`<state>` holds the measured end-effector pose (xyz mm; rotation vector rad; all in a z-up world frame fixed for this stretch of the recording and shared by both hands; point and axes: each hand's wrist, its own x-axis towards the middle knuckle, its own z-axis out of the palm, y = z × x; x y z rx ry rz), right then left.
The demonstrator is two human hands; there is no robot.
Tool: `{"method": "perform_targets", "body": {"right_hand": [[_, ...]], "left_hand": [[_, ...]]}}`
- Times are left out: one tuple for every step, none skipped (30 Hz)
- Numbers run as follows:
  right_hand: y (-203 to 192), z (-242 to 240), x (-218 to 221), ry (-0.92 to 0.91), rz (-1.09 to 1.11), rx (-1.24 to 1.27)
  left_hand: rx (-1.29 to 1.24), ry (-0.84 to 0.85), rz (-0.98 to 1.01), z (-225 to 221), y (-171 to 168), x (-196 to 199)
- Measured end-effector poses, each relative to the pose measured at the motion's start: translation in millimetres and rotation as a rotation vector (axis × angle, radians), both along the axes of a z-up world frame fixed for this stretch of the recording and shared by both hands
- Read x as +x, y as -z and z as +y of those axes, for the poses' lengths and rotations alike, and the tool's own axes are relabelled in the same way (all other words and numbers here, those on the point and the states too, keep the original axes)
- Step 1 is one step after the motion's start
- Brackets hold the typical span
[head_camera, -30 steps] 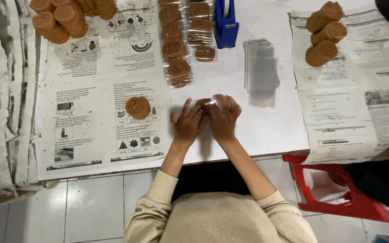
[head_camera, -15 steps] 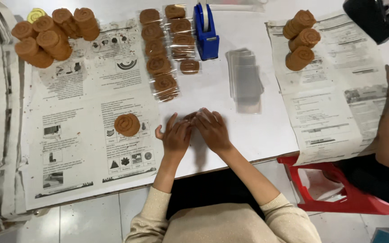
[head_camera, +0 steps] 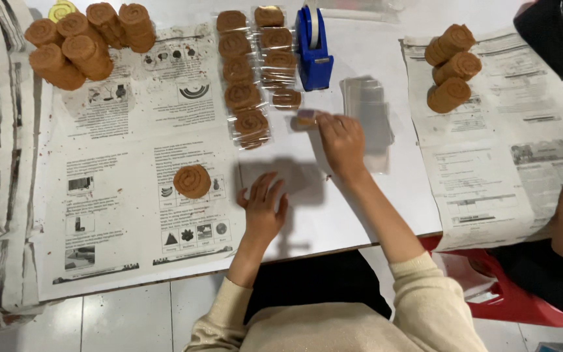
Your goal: The person places individual spiral-shaped food items into small plastic bags by hand, سپس takes adhesive tape from a dispenser to seal each bag.
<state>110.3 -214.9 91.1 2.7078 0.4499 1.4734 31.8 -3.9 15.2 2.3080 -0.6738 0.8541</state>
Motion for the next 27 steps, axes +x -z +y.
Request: {"method": "perform_targets", "body": {"right_hand": [[3,1,13,-0.001,-0.002,0.001],[6,2,29,-0.002,-0.012,-0.018],[8,3,45,-0.002,-0.022,-0.038],[18,4,60,-0.007,-0.025,-0.037],[29,5,75,-0.027,-0.054,-0.096],[40,7,89,-0.046,-0.082,-0.153],[52,10,93,-0.05,-0.083,-0.151],[64,15,100,-0.046,-0.05,-0.155],[75,20,107,-0.043,-0.017,-0.16],[79,22,108,-0.047,-0.022,-0.157],[83,24,109,-0.061,0.016,-0.151],[87,23,109,-0.073,0.056,-0.15],[85,23,111,-0.075,0.054,-0.152],[84,21,110,-0.077,0.067,-0.165],[84,18,108,-0.08,0.081,-0.179],[78,18,105,-0.075,0.085,-0.18],[72,17,103,-0.075,0.023,-0.138],[67,18,99,-0.076,-0.034,-0.093],[61,14,91,-0.071,-0.027,-0.092],[54,9,84,-0.089,-0.052,-0.049],[47,5,77,-0.107,-0.077,-0.006],[41,-9,62,-0.099,-0.077,-0.005],[34,-23,48,0.105,0.068,0.071],[27,-38,32,0.312,0.21,0.147],[35,-62,20,0.321,0.207,0.147],[43,-85,6,0.538,0.429,0.319],[52,-108,-8,0.751,0.646,0.493]], "left_hand": [[0.001,-0.001,-0.002,0,1,-1],[0.008,0.0,0.012,0,1,0],[0.016,0.001,0.027,0,1,2],[0.016,-0.004,0.024,0,0,2],[0.012,0.006,0.057,1,-1,2],[0.009,0.017,0.093,2,-1,0],[0.011,0.013,0.092,1,2,0],[0.002,0.017,0.087,1,4,1],[-0.007,0.021,0.082,2,5,3],[-0.004,0.017,0.078,3,7,3],[-0.006,0.018,0.083,4,9,3],[-0.012,0.023,0.09,3,11,3],[-0.014,0.021,0.088,4,7,6],[-0.022,0.033,0.106,3,5,5],[-0.031,0.045,0.123,1,3,5],[-0.032,0.051,0.126,0,7,6],[-0.024,0.043,0.112,0,11,7],[-0.014,0.035,0.101,0,15,7],[-0.013,0.04,0.108,1,15,6],[-0.01,0.034,0.1,1,16,5],[-0.007,0.028,0.092,1,15,5],[-0.006,0.036,0.092,2,18,5],[-0.006,0.039,0.101,2,21,5],[-0.006,0.044,0.108,1,23,5],[-0.006,0.053,0.107,1,21,5],[-0.005,0.054,0.118,1,19,5],[-0.003,0.054,0.129,1,17,4]]}}
